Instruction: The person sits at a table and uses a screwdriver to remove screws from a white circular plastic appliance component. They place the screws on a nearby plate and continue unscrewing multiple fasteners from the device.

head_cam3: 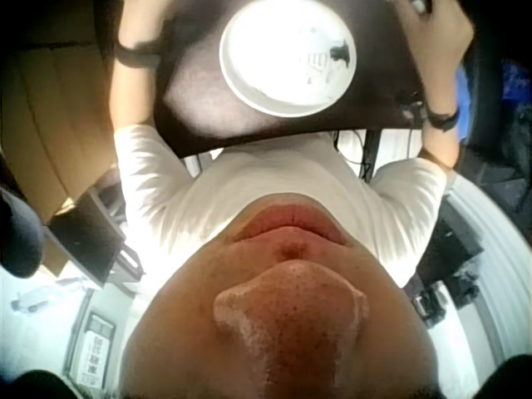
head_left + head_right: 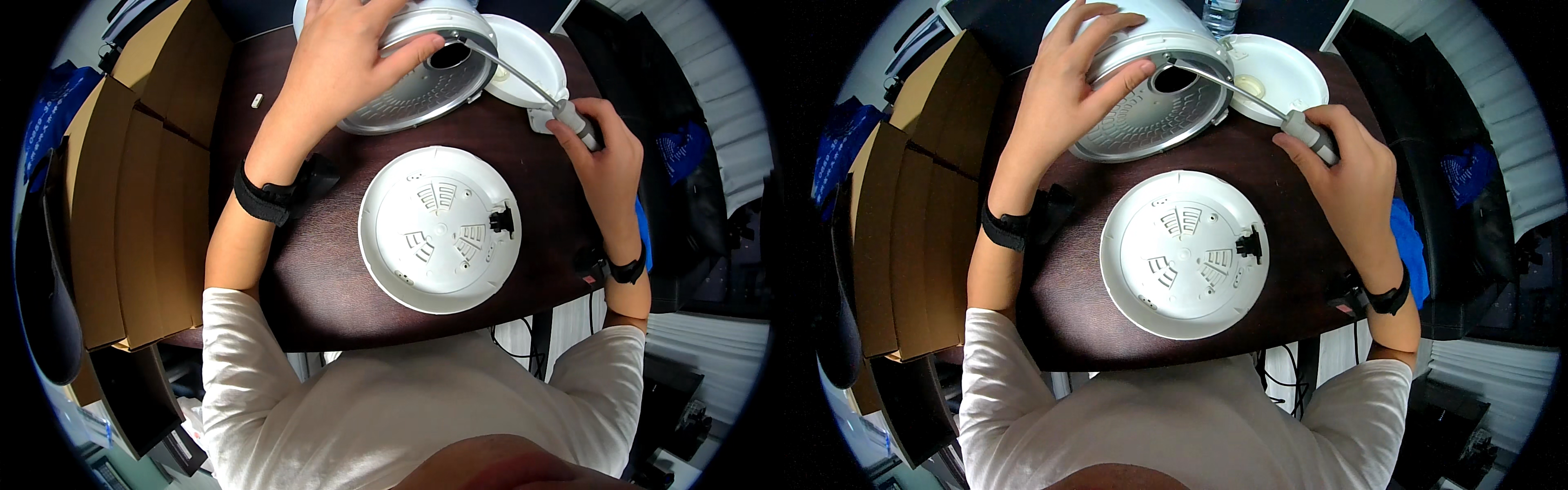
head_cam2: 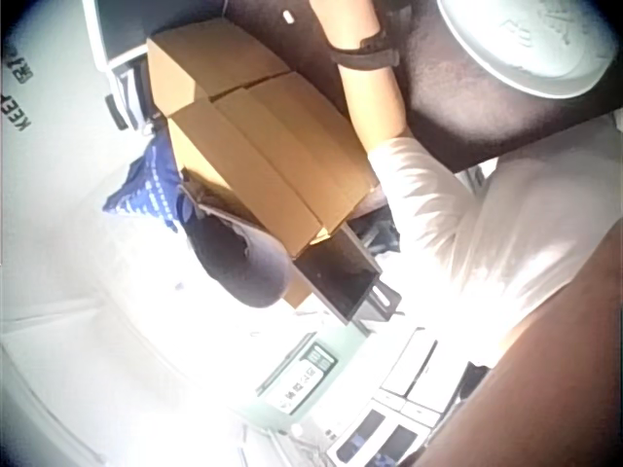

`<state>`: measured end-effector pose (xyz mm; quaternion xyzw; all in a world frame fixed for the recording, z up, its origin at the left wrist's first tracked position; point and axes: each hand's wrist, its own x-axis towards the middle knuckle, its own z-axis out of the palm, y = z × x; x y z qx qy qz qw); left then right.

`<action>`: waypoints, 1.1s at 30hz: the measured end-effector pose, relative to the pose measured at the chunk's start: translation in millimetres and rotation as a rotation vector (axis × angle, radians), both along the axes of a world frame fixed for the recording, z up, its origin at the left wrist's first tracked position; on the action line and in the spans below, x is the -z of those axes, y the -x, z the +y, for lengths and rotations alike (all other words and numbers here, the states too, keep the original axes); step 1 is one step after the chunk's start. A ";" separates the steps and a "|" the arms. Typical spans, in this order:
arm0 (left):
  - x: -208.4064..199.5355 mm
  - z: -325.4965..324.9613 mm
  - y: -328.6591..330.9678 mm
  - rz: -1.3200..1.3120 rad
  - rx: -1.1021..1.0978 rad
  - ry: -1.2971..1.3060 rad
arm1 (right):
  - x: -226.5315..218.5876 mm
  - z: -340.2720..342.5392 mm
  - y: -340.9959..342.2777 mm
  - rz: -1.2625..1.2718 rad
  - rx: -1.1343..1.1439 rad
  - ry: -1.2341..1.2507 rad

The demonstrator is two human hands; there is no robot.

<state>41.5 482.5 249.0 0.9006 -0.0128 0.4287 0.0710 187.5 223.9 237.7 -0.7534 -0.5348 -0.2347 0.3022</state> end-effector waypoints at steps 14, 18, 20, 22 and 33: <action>-0.1 -13.0 2.1 0.129 -0.150 0.032 | -10.5 2.8 12.3 -0.030 0.066 0.051; 0.5 -16.5 0.5 0.122 -0.146 0.048 | 6.1 2.4 9.0 0.250 -0.013 0.167; 1.0 -17.1 -0.7 0.124 -0.151 0.051 | 8.3 3.7 12.5 0.577 -0.023 0.255; 2.1 -17.1 -0.7 0.128 -0.157 0.055 | 16.1 4.9 15.6 0.840 -0.092 0.283; 2.5 -19.8 -2.5 0.121 -0.171 0.051 | 28.2 15.4 53.2 1.721 -0.408 0.086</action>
